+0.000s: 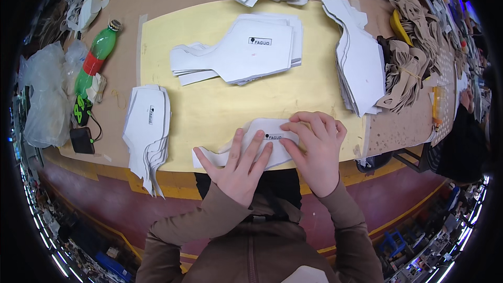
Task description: The person repeatedly folds white paper cutouts with printed logos on a yellow work surface. They handle each piece one at a time, fold it in half, and place it into a growing stack. The workspace contains piles of similar parts and other materials.
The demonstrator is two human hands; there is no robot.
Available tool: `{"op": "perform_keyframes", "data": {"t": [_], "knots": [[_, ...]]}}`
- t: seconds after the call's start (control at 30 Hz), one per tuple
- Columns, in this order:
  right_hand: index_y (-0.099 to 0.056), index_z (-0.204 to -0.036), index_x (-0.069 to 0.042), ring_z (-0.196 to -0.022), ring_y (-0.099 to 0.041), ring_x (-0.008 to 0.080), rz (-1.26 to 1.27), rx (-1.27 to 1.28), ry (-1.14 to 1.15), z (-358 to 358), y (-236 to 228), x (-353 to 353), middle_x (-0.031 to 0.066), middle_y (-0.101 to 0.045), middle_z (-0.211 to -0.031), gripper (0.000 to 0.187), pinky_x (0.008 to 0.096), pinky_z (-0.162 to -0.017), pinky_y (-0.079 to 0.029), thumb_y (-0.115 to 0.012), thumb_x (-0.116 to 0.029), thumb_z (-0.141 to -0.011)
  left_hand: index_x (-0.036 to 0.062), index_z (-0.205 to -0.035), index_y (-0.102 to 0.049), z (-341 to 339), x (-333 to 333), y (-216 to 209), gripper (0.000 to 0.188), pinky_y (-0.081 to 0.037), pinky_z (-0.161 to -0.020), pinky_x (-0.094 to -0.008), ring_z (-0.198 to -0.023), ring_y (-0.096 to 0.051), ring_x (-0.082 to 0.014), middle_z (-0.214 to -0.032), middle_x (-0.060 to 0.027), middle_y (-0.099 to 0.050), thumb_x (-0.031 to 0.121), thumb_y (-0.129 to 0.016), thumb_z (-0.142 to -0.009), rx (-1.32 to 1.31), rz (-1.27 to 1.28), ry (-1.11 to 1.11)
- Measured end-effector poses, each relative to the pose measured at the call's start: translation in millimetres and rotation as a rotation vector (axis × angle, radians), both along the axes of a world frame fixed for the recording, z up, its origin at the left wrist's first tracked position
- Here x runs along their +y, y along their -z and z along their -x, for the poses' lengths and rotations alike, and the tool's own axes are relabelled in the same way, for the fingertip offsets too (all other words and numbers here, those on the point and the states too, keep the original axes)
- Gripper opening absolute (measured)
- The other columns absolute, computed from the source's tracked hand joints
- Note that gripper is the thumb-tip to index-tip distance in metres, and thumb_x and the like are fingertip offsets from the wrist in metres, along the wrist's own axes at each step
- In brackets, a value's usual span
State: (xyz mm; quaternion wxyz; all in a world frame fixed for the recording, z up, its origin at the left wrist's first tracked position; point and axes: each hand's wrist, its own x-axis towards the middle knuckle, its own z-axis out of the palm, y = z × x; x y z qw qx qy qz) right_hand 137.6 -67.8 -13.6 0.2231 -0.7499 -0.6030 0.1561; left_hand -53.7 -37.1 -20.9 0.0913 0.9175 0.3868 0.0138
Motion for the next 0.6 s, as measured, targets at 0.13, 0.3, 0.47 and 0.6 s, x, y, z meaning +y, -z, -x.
{"op": "perform_keyframes", "data": {"t": [0.13, 0.3, 0.47, 0.6], "knots": [[-0.07, -0.105, -0.016, -0.116, -0.051, 0.0231, 0.0, 0.015, -0.003, 0, 1, 0, -0.0032, -0.061, -0.115, 0.025, 0.0465, -0.102, -0.029, -0.078, -0.016, -0.081, 0.0282, -0.132, -0.066, -5, -4, -3, 0.04, -0.003, -0.106, -0.0841, -0.145, -0.046, -0.0222, -0.151, 0.0053, -0.052, 0.019, -0.058, -0.094, 0.023, -0.011, -0.029], [-0.071, -0.114, -0.018, -0.123, -0.051, 0.0235, -0.054, 0.056, -0.022, -3, 11, -6, -0.0046, -0.062, -0.124, 0.031, 0.0479, -0.105, -0.027, -0.077, -0.017, -0.083, 0.0283, -0.132, -0.066, -6, -1, -2, 0.041, -0.004, -0.104, -0.0853, -0.145, -0.045, -0.0247, -0.151, 0.0034, -0.052, 0.018, -0.058, -0.094, 0.018, 0.024, -0.01], [-0.072, -0.123, -0.026, -0.138, -0.046, 0.0248, -0.049, -0.233, -0.104, 5, 18, -19, -0.0123, -0.059, -0.143, 0.036, 0.0558, -0.114, -0.02, -0.075, -0.021, -0.088, 0.0287, -0.137, -0.064, -7, -5, -2, 0.046, -0.003, -0.102, -0.0865, -0.146, -0.044, -0.0254, -0.152, 0.0026, -0.051, 0.016, -0.059, -0.093, -0.006, 0.043, -0.028], [-0.07, -0.127, -0.029, -0.145, -0.042, 0.027, -0.022, -0.241, -0.111, 2, 20, -21, -0.0128, -0.055, -0.148, 0.038, 0.0624, -0.119, -0.012, -0.074, -0.026, -0.089, 0.0294, -0.14, -0.061, -10, -13, -1, 0.049, -0.003, -0.103, -0.0867, -0.147, -0.042, -0.0256, -0.153, 0.0029, -0.051, 0.017, -0.062, -0.092, 0.039, 0.014, -0.061]]}}
